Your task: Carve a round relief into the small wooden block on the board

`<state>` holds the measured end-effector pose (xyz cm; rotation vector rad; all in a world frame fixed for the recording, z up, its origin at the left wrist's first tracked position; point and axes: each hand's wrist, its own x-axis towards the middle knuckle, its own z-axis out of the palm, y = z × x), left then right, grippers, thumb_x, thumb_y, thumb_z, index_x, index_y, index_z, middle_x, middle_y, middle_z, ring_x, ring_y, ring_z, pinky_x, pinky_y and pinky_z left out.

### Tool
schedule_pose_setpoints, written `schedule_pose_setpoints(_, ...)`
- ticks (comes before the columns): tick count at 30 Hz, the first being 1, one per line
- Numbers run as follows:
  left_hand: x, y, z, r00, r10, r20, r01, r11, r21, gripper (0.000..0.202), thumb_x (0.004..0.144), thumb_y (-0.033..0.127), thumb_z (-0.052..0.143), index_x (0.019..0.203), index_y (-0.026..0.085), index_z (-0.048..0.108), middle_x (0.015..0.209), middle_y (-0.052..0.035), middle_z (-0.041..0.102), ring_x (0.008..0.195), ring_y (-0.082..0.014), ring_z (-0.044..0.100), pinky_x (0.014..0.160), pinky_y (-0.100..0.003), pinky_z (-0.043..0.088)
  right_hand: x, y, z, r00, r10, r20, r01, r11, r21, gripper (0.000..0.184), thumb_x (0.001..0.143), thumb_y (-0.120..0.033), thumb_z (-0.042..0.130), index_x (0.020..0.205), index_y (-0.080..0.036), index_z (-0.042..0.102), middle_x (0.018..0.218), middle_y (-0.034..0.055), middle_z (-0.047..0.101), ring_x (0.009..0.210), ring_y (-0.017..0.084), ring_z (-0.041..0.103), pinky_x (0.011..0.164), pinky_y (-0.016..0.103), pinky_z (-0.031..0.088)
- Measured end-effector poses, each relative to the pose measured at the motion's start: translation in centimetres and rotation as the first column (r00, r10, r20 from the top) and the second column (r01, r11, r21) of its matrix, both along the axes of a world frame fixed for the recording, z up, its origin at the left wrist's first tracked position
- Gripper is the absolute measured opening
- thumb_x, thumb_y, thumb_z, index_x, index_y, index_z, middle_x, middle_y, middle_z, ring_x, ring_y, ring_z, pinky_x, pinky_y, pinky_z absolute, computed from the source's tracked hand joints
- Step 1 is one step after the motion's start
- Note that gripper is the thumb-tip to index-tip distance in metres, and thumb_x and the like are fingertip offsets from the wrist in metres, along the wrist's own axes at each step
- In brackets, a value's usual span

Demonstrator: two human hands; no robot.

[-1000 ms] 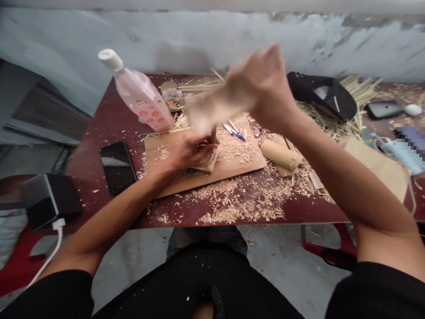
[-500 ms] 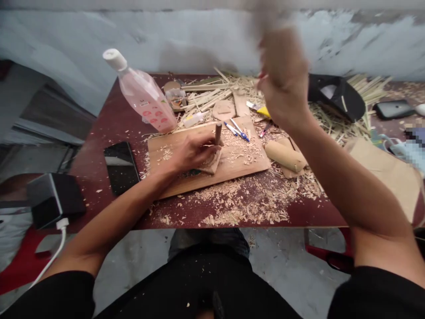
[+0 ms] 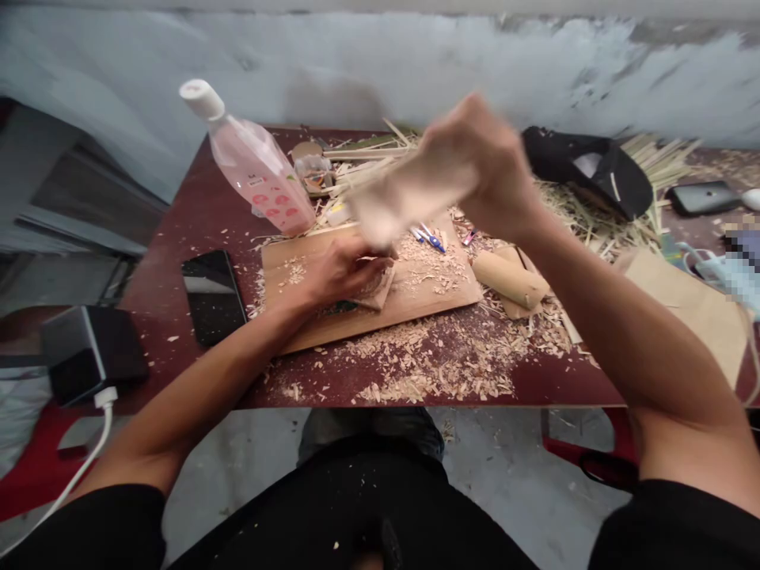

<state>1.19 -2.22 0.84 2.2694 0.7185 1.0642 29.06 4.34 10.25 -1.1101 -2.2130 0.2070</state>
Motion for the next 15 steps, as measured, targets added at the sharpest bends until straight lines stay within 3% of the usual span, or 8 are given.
schedule_pose_setpoints(2,-0.1,0.0,0.2,1.000,-0.008,-0.007,0.008,1.000,-0.004,0.017,0.110,0.028,0.064,0.100,0.019,0.074,0.089,-0.0032,0.081,0.079,-0.0149,0.073,0.072,-0.030,0.056,0.1,0.2,0.5,0.999,-0.007,0.033,0.006,0.999,0.041,0.078,0.096,-0.072,0.076,0.169,-0.054,0.054,0.144,0.0051,0.073,0.144,0.040,0.064,0.109,0.067,0.068)
schedule_pose_setpoints(3,-0.1,0.0,0.2,1.000,-0.014,-0.002,0.014,1.000,0.004,0.018,0.110,0.028,0.064,0.099,0.019,0.074,0.090,-0.0036,0.081,0.080,-0.0149,0.073,0.073,-0.030,0.057,0.0,0.2,0.9,0.999,-0.004,0.043,0.002,0.999,0.049,0.075,0.097,-0.068,0.075,0.168,-0.055,0.055,0.141,0.0043,0.075,0.141,0.038,0.066,0.105,0.064,0.069)
schedule_pose_setpoints(6,-0.1,-0.1,0.3,1.000,-0.021,0.008,0.021,1.000,0.017,0.018,0.110,0.027,0.063,0.099,0.019,0.074,0.090,-0.0039,0.080,0.079,-0.0145,0.072,0.072,-0.029,0.056,-0.4,-0.5,2.2,0.999,-0.036,0.013,0.035,0.997,0.074,0.043,0.108,-0.043,0.062,0.151,-0.050,0.069,0.129,0.0050,0.078,0.131,0.029,0.071,0.103,0.048,0.073)
schedule_pose_setpoints(9,-0.1,-0.2,0.4,1.000,-0.013,-0.013,0.013,1.000,0.001,0.018,0.111,0.027,0.062,0.099,0.019,0.074,0.089,-0.0035,0.080,0.080,-0.0143,0.072,0.073,-0.029,0.055,-1.0,-1.1,3.1,0.997,-0.031,0.074,0.027,0.999,0.047,0.028,0.106,-0.029,0.068,0.130,-0.038,0.078,0.116,0.0070,0.079,0.127,0.025,0.072,0.106,0.042,0.073)
schedule_pose_setpoints(10,-0.1,-0.2,0.4,1.000,-0.014,-0.015,0.014,1.000,-0.007,0.018,0.110,0.027,0.062,0.100,0.020,0.074,0.090,-0.0034,0.080,0.081,-0.0144,0.073,0.073,-0.029,0.056,-1.1,-1.1,3.1,0.993,-0.015,0.115,0.012,1.000,0.025,0.034,0.103,-0.033,0.072,0.135,-0.037,0.080,0.112,0.0067,0.080,0.126,0.028,0.072,0.107,0.046,0.073)
schedule_pose_setpoints(13,-0.1,-0.3,0.4,1.000,-0.017,-0.016,0.016,1.000,-0.024,0.017,0.111,0.028,0.063,0.099,0.020,0.073,0.090,-0.0035,0.080,0.081,-0.0148,0.072,0.074,-0.029,0.056,-1.1,-0.8,2.4,0.986,0.014,0.167,-0.012,1.000,-0.013,0.031,0.097,-0.058,0.071,0.125,-0.050,0.082,0.105,0.0050,0.083,0.123,0.036,0.073,0.095,0.059,0.071)
schedule_pose_setpoints(15,-0.2,-0.3,0.3,1.000,-0.009,-0.019,0.008,1.000,-0.018,0.017,0.111,0.027,0.062,0.099,0.020,0.073,0.089,-0.0036,0.079,0.080,-0.0147,0.071,0.073,-0.029,0.055,-1.0,-0.5,1.3,0.990,0.032,0.141,-0.025,0.998,-0.049,0.037,0.098,-0.066,0.064,0.119,-0.043,0.083,0.110,0.0066,0.083,0.119,0.036,0.073,0.094,0.061,0.069)
